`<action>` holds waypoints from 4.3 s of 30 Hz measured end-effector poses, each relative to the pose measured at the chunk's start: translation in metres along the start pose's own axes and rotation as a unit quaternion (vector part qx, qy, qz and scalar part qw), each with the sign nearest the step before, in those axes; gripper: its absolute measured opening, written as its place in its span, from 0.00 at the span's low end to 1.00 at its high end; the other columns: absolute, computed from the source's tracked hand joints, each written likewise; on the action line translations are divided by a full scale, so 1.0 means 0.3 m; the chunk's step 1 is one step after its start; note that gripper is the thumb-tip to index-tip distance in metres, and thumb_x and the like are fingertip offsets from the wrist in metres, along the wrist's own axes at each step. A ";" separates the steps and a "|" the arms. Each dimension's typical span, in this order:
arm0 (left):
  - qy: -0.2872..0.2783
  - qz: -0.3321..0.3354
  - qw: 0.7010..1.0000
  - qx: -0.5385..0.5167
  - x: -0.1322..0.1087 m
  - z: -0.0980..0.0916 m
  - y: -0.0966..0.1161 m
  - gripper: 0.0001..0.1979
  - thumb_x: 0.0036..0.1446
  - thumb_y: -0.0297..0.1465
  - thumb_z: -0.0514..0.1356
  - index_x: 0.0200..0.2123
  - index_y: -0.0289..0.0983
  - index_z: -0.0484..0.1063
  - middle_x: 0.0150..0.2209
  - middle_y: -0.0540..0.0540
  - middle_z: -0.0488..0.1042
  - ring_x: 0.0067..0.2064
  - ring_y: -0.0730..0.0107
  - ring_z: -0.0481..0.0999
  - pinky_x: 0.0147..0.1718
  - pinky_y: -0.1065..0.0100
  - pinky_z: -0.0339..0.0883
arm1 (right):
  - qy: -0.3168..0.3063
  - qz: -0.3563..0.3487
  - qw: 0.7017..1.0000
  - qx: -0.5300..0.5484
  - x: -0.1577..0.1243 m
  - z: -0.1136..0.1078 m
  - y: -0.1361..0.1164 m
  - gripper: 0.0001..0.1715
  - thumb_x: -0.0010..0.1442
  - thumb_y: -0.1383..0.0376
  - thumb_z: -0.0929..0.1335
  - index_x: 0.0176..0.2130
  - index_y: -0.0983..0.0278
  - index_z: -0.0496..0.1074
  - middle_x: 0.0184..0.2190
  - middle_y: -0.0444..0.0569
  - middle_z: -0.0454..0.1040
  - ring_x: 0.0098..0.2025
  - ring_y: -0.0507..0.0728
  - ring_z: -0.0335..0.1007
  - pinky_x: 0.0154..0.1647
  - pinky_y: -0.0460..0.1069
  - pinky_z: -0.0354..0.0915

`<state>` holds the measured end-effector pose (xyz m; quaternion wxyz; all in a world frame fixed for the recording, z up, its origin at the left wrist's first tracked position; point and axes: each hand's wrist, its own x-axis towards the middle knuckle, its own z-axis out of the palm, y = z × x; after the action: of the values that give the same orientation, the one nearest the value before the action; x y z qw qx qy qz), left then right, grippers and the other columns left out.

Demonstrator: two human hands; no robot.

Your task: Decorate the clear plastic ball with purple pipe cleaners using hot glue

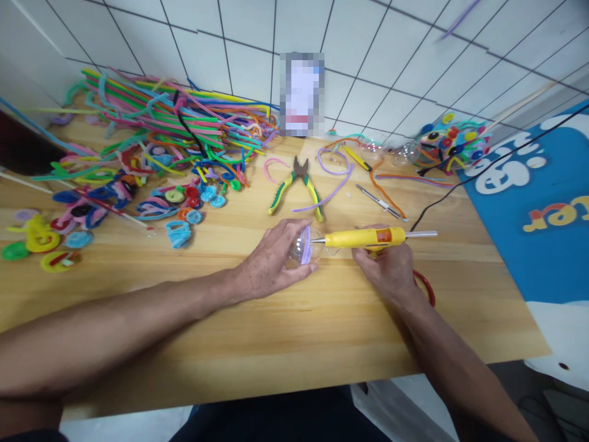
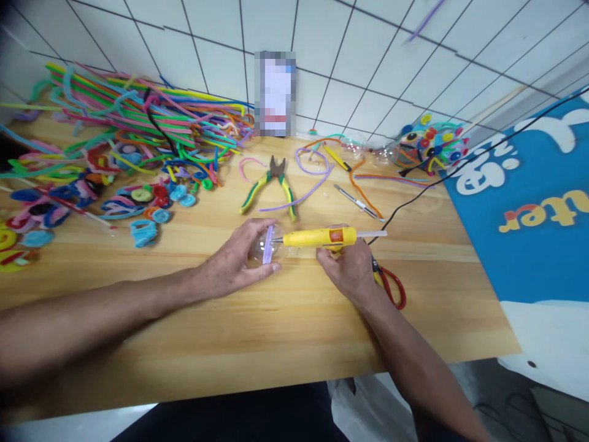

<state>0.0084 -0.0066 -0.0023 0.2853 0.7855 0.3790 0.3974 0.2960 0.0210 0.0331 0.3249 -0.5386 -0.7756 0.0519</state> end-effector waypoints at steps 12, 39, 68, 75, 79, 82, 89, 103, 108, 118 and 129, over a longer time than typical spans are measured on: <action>0.004 0.012 1.000 0.004 -0.002 0.000 0.001 0.38 0.69 0.38 0.69 0.76 0.45 0.58 0.70 0.35 0.73 0.71 0.44 0.75 0.68 0.40 0.74 | 0.000 -0.004 1.000 0.000 -0.001 -0.005 -0.008 0.09 0.58 0.61 0.69 0.41 0.57 0.76 0.33 0.49 0.84 0.33 0.64 0.82 0.39 0.58 0.81; -0.002 0.007 1.000 0.007 -0.001 0.000 -0.002 0.39 0.69 0.38 0.69 0.76 0.45 0.58 0.70 0.35 0.73 0.71 0.44 0.74 0.68 0.41 0.73 | -0.003 -0.019 1.000 0.000 0.004 -0.012 -0.017 0.10 0.59 0.62 0.69 0.42 0.58 0.77 0.33 0.50 0.85 0.33 0.65 0.85 0.39 0.58 0.82; 0.011 0.025 1.000 0.007 -0.001 0.005 -0.010 0.39 0.69 0.39 0.70 0.77 0.46 0.57 0.70 0.35 0.73 0.71 0.44 0.75 0.67 0.40 0.75 | -0.002 -0.033 0.999 0.021 -0.001 -0.025 -0.027 0.12 0.60 0.65 0.69 0.44 0.58 0.77 0.34 0.50 0.86 0.31 0.64 0.84 0.37 0.55 0.80; 0.003 0.018 1.000 0.018 -0.001 0.004 -0.009 0.38 0.70 0.40 0.69 0.76 0.45 0.57 0.69 0.34 0.74 0.70 0.44 0.76 0.65 0.40 0.76 | 0.005 -0.013 1.000 -0.001 0.002 -0.025 -0.020 0.10 0.58 0.63 0.69 0.41 0.58 0.77 0.33 0.50 0.86 0.33 0.65 0.85 0.38 0.56 0.80; 0.010 0.015 1.000 0.008 -0.003 0.006 -0.010 0.39 0.69 0.39 0.70 0.77 0.46 0.58 0.70 0.35 0.73 0.71 0.44 0.75 0.67 0.40 0.75 | 0.000 -0.024 1.000 0.005 0.003 -0.022 -0.026 0.12 0.58 0.64 0.68 0.42 0.59 0.78 0.34 0.50 0.86 0.34 0.65 0.86 0.40 0.56 0.81; 0.010 0.013 1.000 0.005 -0.004 0.006 -0.009 0.40 0.68 0.39 0.70 0.77 0.46 0.58 0.70 0.35 0.74 0.71 0.44 0.75 0.67 0.39 0.75 | -0.004 -0.017 1.000 0.008 0.004 -0.020 -0.026 0.12 0.58 0.64 0.69 0.43 0.59 0.78 0.34 0.50 0.86 0.35 0.65 0.86 0.41 0.56 0.81; 0.005 0.008 1.000 0.006 -0.003 0.003 -0.005 0.39 0.68 0.38 0.70 0.77 0.46 0.59 0.69 0.35 0.74 0.71 0.43 0.75 0.68 0.39 0.74 | -0.005 -0.001 1.000 0.004 0.009 -0.024 -0.038 0.11 0.57 0.64 0.69 0.42 0.57 0.77 0.33 0.49 0.86 0.36 0.65 0.86 0.41 0.56 0.82; -0.001 -0.006 1.000 0.006 0.000 0.001 0.000 0.39 0.68 0.38 0.70 0.76 0.45 0.59 0.70 0.35 0.73 0.71 0.43 0.75 0.69 0.40 0.73 | -0.006 -0.003 1.000 0.003 0.004 -0.020 -0.026 0.11 0.57 0.63 0.69 0.42 0.57 0.77 0.33 0.50 0.86 0.33 0.65 0.85 0.39 0.57 0.81; 0.002 0.004 1.000 0.013 -0.002 0.003 -0.003 0.38 0.69 0.39 0.70 0.76 0.45 0.58 0.70 0.35 0.73 0.71 0.44 0.75 0.68 0.41 0.74 | 0.004 -0.006 1.000 0.007 0.007 -0.025 -0.032 0.10 0.57 0.62 0.69 0.41 0.58 0.76 0.32 0.49 0.85 0.32 0.65 0.85 0.37 0.56 0.80; -0.001 0.003 1.000 0.004 0.000 0.000 -0.004 0.39 0.68 0.38 0.70 0.76 0.45 0.59 0.69 0.35 0.74 0.71 0.43 0.75 0.68 0.40 0.74 | 0.001 0.001 1.000 0.003 0.007 -0.024 -0.029 0.11 0.57 0.62 0.69 0.42 0.58 0.77 0.33 0.50 0.85 0.34 0.65 0.85 0.39 0.57 0.81; 0.007 0.014 1.000 0.008 -0.001 0.005 -0.006 0.38 0.69 0.38 0.69 0.76 0.44 0.59 0.69 0.35 0.73 0.71 0.44 0.75 0.67 0.41 0.74 | -0.008 -0.007 1.000 0.007 0.003 -0.022 -0.032 0.12 0.57 0.64 0.69 0.43 0.57 0.76 0.34 0.50 0.86 0.34 0.66 0.86 0.39 0.57 0.82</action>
<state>0.0089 -0.0059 -0.0046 0.2707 0.7904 0.3731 0.4035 0.2918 0.0161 0.0427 0.3225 -0.5308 -0.7815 0.0597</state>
